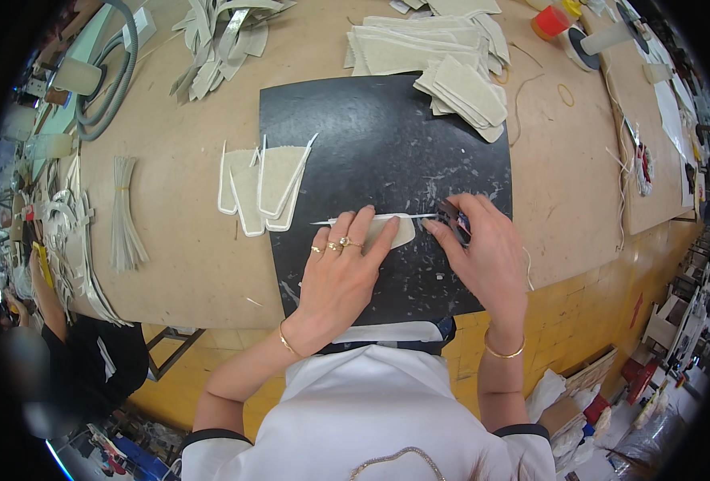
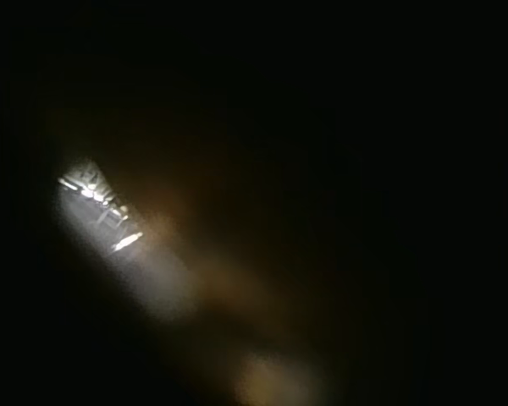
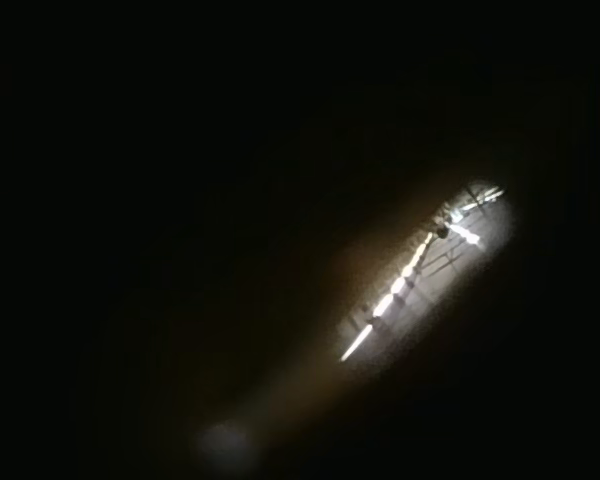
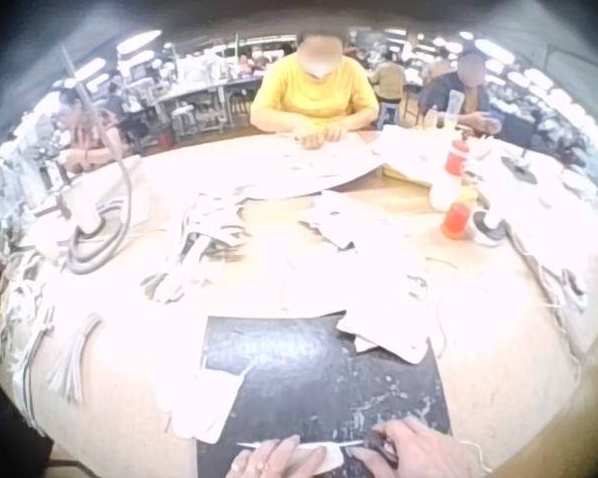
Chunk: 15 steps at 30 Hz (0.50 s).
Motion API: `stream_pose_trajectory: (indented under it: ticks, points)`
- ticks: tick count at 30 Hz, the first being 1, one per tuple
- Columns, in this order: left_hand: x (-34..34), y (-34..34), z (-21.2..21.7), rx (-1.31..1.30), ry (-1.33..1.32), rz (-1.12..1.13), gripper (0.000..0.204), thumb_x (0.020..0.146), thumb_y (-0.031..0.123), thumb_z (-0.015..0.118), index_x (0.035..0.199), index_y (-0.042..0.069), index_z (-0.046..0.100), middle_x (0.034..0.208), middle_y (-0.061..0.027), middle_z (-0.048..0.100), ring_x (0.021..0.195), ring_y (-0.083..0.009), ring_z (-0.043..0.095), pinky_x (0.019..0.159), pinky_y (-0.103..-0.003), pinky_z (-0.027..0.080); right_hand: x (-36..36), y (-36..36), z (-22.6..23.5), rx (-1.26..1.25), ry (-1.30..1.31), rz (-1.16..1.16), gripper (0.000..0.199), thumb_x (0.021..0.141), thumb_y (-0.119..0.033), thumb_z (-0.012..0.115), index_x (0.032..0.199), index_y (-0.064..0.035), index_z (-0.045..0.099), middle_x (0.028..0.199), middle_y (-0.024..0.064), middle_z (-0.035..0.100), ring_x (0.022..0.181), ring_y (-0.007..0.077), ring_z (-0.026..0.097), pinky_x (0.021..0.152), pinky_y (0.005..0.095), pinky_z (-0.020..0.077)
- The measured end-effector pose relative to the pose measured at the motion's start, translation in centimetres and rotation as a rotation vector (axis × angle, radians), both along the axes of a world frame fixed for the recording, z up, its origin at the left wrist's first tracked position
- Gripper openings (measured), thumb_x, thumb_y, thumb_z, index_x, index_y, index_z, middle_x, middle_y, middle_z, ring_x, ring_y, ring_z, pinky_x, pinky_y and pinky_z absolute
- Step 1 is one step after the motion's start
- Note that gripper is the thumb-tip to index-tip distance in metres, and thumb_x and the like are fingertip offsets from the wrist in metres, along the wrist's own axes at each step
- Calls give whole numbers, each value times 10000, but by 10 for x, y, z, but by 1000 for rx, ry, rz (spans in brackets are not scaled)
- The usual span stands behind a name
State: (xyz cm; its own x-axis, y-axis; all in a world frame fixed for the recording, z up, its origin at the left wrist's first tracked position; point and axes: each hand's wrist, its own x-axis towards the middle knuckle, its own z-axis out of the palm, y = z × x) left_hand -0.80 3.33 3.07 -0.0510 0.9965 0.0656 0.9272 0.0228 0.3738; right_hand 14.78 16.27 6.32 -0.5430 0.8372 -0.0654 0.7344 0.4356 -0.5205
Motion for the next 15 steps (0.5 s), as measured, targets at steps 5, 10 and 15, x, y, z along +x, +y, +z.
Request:
stream_pose_trajectory:
  ticks: [5, 10, 15]
  points:
    - [-6, 5, 2, -34, -19, -61, 689, 730, 16, 706, 1385, 138, 529, 1283, -118, 455, 1150, -305, 487, 942, -434, 427, -11, 1, 7, -130, -117, -24, 292, 834, -292, 788, 843, -18, 686, 585, 74, 573, 548, 232, 572, 535, 341, 435]
    - [-10, 10, 8, -87, -65, -86, 665, 725, 14, 700, 1361, 128, 540, 1263, -113, 454, 1128, -299, 488, 923, -422, 441, -17, 4, 5, -193, -113, -33, 304, 849, -288, 774, 789, -6, 679, 589, 90, 569, 533, 238, 555, 520, 354, 405]
    - [-13, 14, 11, -79, -63, -107, 641, 728, 7, 690, 1344, 122, 552, 1263, -114, 456, 1114, -301, 501, 913, -405, 457, -9, -5, 2, -108, -26, 39, 167, 847, -211, 748, 880, -53, 703, 746, 82, 627, 607, 242, 616, 564, 348, 459]
